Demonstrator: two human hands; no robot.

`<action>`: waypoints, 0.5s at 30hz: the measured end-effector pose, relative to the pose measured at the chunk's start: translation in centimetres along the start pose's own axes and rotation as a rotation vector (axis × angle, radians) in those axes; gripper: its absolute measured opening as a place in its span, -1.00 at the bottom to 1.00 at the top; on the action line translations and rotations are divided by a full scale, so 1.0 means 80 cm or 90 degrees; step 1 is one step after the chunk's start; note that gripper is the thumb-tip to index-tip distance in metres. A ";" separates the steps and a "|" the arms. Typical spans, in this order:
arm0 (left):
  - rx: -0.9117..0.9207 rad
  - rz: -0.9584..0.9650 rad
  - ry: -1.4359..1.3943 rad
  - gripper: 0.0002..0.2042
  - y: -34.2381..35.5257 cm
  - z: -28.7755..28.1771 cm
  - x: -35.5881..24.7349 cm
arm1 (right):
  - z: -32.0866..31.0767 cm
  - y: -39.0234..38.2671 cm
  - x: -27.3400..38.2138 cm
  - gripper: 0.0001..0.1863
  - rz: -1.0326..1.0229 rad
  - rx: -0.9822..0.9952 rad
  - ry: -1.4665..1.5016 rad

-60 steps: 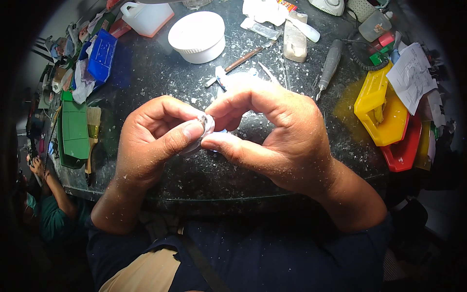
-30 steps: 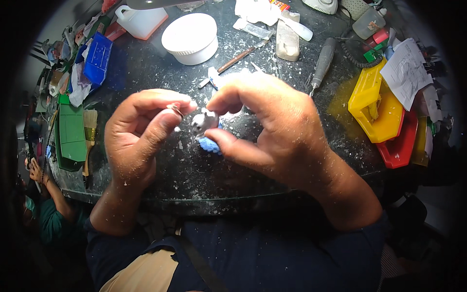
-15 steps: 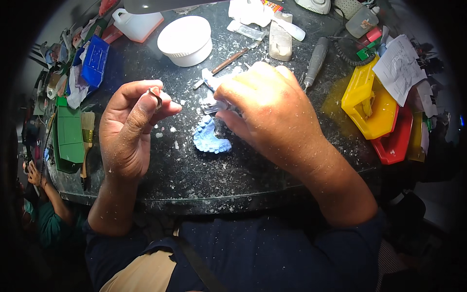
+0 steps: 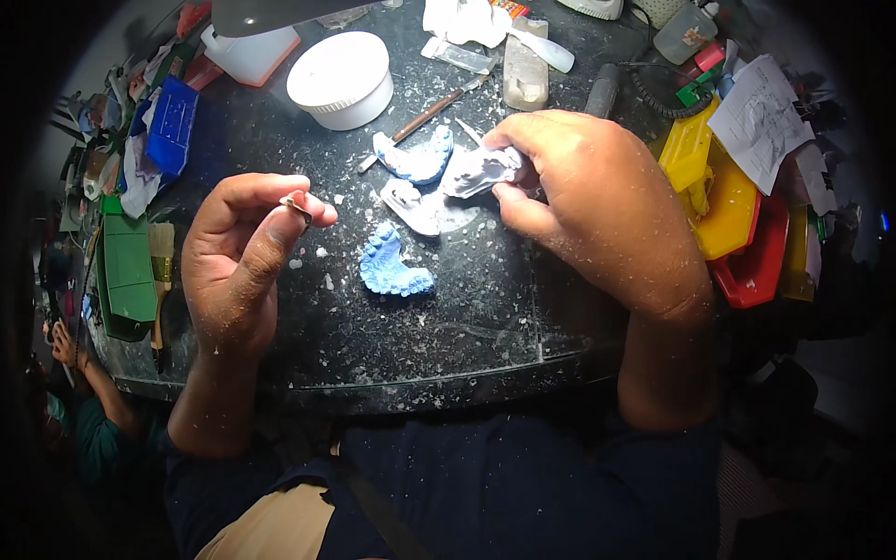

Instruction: The person holds a plaster model with a dental prosthetic and uses a carving tool to remove and shape wax around the teeth. They rotate the model by hand to reach different sections and occasionally pick up small prosthetic pieces.

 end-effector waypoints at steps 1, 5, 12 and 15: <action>0.021 0.009 0.047 -0.80 -0.001 0.000 0.000 | -0.002 0.002 0.001 -0.71 -0.022 -0.024 0.043; 0.047 0.021 0.092 -0.83 -0.001 0.002 -0.003 | -0.005 0.007 0.007 -0.57 -0.020 0.024 0.289; 0.015 -0.033 0.031 -0.81 -0.004 0.002 -0.015 | 0.026 0.008 0.022 -0.53 0.075 0.054 0.595; 0.019 -0.031 0.027 -0.79 -0.005 0.001 -0.017 | 0.027 0.008 0.024 -0.52 0.044 0.054 0.584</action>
Point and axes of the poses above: each hand's wrist, its own y-axis towards the middle knuckle, its own z-axis out of the palm, x = y × z, the point moved 2 cm from there along y, towards the middle knuckle, and after that the axes turned 4 degrees about -z, right-handed, at the moved point
